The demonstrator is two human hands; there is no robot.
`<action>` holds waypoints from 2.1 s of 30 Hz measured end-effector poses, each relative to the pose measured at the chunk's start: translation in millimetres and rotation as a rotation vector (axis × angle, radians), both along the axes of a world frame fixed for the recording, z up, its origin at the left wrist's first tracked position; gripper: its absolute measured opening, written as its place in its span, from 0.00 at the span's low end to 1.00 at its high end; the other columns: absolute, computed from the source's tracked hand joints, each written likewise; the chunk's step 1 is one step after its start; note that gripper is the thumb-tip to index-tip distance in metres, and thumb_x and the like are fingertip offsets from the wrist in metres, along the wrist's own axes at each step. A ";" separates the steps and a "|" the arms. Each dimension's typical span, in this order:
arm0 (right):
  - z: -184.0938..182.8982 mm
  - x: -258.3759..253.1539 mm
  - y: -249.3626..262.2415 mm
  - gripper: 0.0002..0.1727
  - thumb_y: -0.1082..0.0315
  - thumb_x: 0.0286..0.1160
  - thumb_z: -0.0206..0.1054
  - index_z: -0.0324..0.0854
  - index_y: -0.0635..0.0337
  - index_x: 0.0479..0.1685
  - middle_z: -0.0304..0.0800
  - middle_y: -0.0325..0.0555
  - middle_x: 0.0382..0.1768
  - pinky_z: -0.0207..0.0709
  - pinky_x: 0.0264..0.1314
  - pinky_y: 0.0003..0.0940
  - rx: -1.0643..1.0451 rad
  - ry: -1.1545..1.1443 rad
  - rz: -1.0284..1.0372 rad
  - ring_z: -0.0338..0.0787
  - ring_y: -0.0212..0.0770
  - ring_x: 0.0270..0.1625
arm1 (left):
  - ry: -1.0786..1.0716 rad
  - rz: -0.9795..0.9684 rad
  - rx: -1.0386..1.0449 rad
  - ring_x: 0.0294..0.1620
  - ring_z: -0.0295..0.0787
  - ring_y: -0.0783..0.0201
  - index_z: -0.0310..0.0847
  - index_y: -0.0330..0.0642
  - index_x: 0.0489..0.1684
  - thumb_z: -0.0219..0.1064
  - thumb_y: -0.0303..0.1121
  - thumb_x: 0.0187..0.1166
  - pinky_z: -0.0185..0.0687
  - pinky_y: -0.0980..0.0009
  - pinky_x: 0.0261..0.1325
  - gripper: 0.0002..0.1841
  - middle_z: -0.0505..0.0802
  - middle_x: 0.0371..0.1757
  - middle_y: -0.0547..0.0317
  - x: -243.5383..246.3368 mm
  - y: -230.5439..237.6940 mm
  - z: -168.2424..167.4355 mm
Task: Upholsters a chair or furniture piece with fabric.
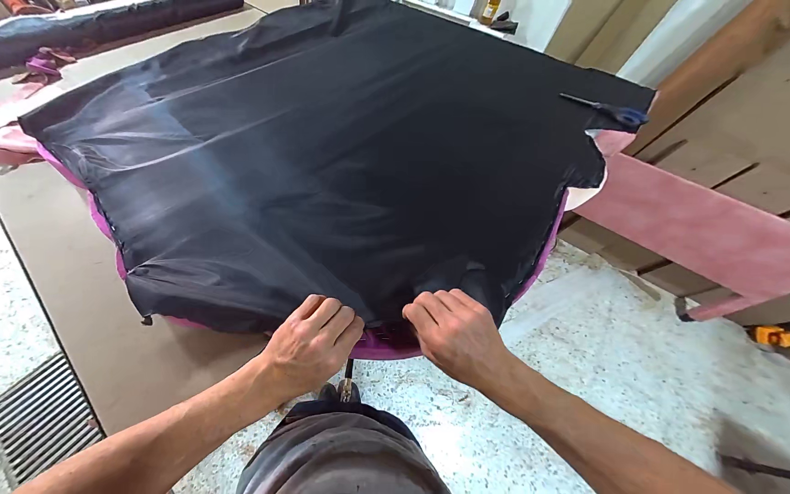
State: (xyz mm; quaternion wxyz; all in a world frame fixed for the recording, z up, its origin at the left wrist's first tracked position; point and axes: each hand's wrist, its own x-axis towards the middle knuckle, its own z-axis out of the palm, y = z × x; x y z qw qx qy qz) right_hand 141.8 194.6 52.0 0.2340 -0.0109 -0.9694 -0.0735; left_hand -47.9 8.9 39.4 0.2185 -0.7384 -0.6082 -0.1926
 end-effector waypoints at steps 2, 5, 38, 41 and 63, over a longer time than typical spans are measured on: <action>3.6 6.9 2.6 0.05 0.74 0.72 0.62 0.83 0.57 0.32 0.83 0.45 0.30 0.76 0.31 0.39 0.026 -0.044 0.030 0.85 0.46 0.32 | 0.034 -0.015 0.002 0.45 0.89 0.54 0.89 0.39 0.43 0.59 0.27 0.85 0.84 0.59 0.53 0.10 0.92 0.41 0.53 0.9 0.5 0.0; 6.3 23.5 -2.1 0.07 0.62 0.61 0.64 0.85 0.51 0.30 0.85 0.40 0.33 0.76 0.32 0.39 -0.084 -0.190 0.012 0.86 0.42 0.35 | 0.064 -0.038 -0.023 0.44 0.88 0.55 0.88 0.38 0.42 0.58 0.25 0.85 0.83 0.59 0.51 0.11 0.91 0.39 0.54 0.9 -1.8 -7.0; -34.6 7.8 -19.8 0.14 0.60 0.83 0.60 0.89 0.52 0.55 0.93 0.41 0.51 0.82 0.64 0.39 -0.068 0.038 0.057 0.91 0.42 0.58 | -0.001 -0.253 0.019 0.47 0.90 0.57 0.90 0.40 0.50 0.60 0.25 0.84 0.84 0.60 0.58 0.11 0.94 0.41 0.56 -27.5 -4.3 -23.6; -36.1 9.1 -16.5 0.10 0.64 0.82 0.63 0.90 0.54 0.46 0.93 0.42 0.42 0.84 0.58 0.39 -0.067 0.065 0.076 0.92 0.43 0.50 | -0.008 -0.270 0.020 0.47 0.89 0.57 0.90 0.41 0.50 0.60 0.25 0.84 0.83 0.60 0.59 0.11 0.94 0.40 0.57 -29.1 -3.6 -24.8; -24.7 8.6 -8.7 0.13 0.72 0.85 0.55 0.87 0.55 0.42 0.92 0.41 0.41 0.83 0.62 0.40 -0.219 -0.080 0.155 0.91 0.42 0.51 | 0.001 -0.641 -0.800 0.84 0.73 0.61 0.96 0.55 0.46 0.62 0.42 0.70 0.71 0.57 0.82 0.16 0.89 0.73 0.75 -59.9 58.0 33.2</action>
